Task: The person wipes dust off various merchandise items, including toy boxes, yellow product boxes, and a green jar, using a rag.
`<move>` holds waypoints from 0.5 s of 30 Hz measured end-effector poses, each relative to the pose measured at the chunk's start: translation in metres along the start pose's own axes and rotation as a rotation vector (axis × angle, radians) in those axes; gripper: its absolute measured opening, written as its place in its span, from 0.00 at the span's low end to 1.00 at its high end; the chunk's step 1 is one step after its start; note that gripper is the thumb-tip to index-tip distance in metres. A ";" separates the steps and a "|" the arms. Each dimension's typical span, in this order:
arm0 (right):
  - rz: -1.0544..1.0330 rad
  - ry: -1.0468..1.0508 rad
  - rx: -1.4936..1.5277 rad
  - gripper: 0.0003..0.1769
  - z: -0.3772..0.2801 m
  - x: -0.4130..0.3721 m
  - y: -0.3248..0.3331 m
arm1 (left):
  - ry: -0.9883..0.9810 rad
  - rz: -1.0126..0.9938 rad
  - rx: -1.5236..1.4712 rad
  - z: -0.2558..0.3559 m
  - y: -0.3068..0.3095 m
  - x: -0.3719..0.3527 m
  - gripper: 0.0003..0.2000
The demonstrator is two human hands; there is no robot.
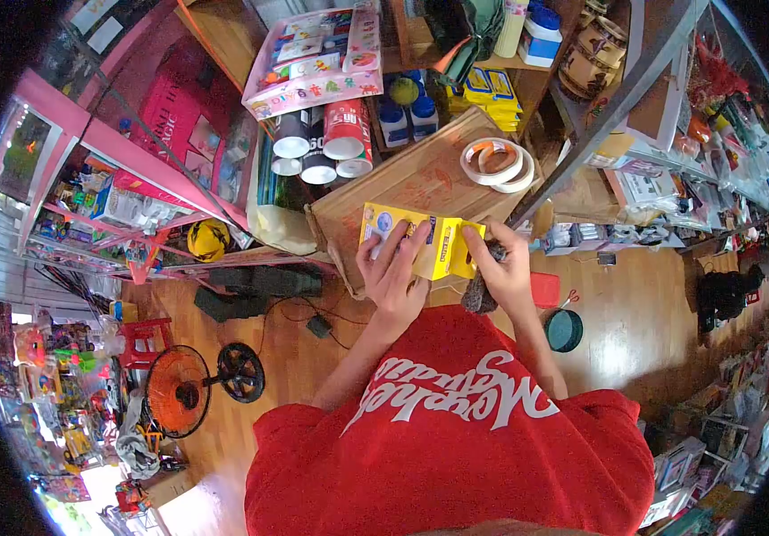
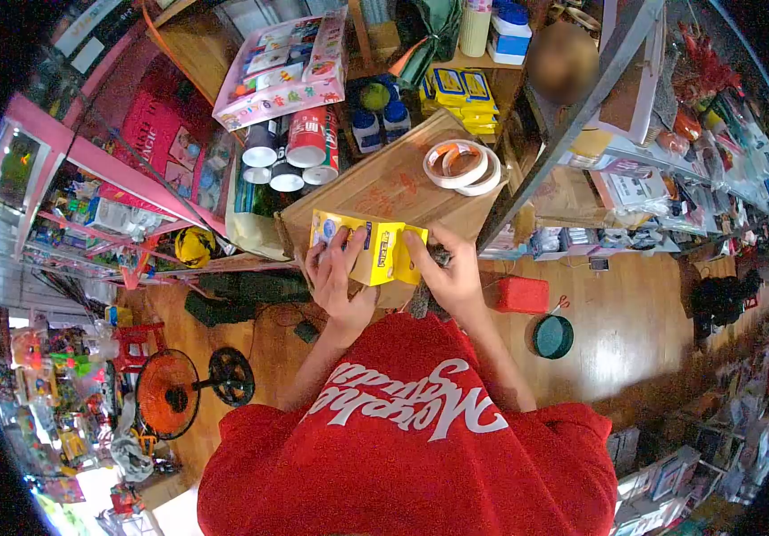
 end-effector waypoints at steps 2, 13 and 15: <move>-0.025 -0.010 -0.020 0.11 0.000 0.000 0.001 | 0.001 -0.003 0.008 0.000 0.000 0.000 0.32; -0.305 -0.250 0.106 0.15 0.003 -0.009 0.010 | 0.134 -0.035 0.084 -0.008 -0.002 0.003 0.33; -0.212 -0.154 0.057 0.14 0.005 -0.009 0.006 | 0.121 -0.055 0.078 -0.006 -0.001 0.001 0.32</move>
Point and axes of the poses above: each hand's wrist, its own x-axis towards the middle knuckle, its own y-axis out of the back of the hand, z = x × y, the point moved 1 cm from there along x, towards the middle knuckle, and after that the axes turned 5 degrees about y, right-handed, at the moved point
